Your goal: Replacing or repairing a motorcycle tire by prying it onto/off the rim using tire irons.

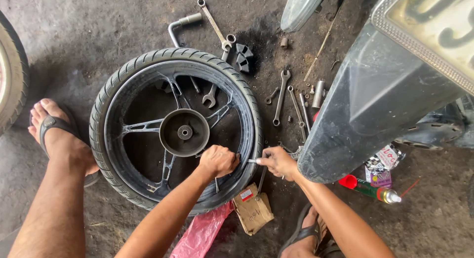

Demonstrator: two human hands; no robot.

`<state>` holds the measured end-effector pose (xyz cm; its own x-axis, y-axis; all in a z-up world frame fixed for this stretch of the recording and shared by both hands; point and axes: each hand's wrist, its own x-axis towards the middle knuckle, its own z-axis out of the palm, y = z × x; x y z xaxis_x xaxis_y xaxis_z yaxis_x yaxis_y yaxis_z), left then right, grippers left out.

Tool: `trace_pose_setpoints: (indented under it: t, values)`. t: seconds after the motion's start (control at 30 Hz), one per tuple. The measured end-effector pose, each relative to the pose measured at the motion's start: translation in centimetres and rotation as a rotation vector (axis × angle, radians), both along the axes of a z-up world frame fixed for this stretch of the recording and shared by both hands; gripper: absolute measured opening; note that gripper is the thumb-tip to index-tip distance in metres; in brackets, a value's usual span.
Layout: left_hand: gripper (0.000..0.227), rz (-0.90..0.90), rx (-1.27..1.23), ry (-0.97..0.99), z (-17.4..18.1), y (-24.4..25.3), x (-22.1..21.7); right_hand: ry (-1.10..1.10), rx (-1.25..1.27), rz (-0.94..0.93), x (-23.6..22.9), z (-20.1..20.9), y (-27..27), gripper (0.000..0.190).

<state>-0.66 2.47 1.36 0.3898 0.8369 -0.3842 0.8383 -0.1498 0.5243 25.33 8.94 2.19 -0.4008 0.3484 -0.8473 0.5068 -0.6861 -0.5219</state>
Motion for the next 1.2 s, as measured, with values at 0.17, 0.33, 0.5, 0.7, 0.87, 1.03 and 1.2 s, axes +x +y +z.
trace_pose_setpoints:
  t: [0.17,0.33,0.5,0.7,0.87,1.03,1.2]
  values:
    - [0.055,0.023,-0.018,0.0,-0.2,-0.1,0.0,-0.249,-0.01,-0.003,-3.3,3.2,-1.6,0.023]
    - [0.056,0.001,-0.037,0.039,-0.3,-0.7,0.2,-0.329,0.129,-0.342,-3.0,0.9,-7.3,0.025]
    - [0.055,0.004,-0.001,0.039,0.1,-0.5,0.5,-0.169,0.148,-0.343,-1.0,-0.2,-5.8,0.023]
    - [0.053,-0.01,-0.017,0.041,0.5,-0.2,0.3,-0.031,0.088,-0.095,0.1,-0.7,-1.7,0.029]
    - [0.056,-0.033,-0.025,0.052,0.2,-0.4,-0.2,-0.051,0.088,0.094,-0.3,-0.5,-0.2,0.029]
    - [0.054,-0.01,-0.018,0.011,-0.4,-0.1,-0.1,-0.186,0.104,-0.053,-2.4,2.9,-2.0,0.028]
    - [0.054,0.004,-0.027,0.037,-0.4,-0.1,0.3,-0.325,0.219,-0.289,-4.7,1.3,-6.5,0.029]
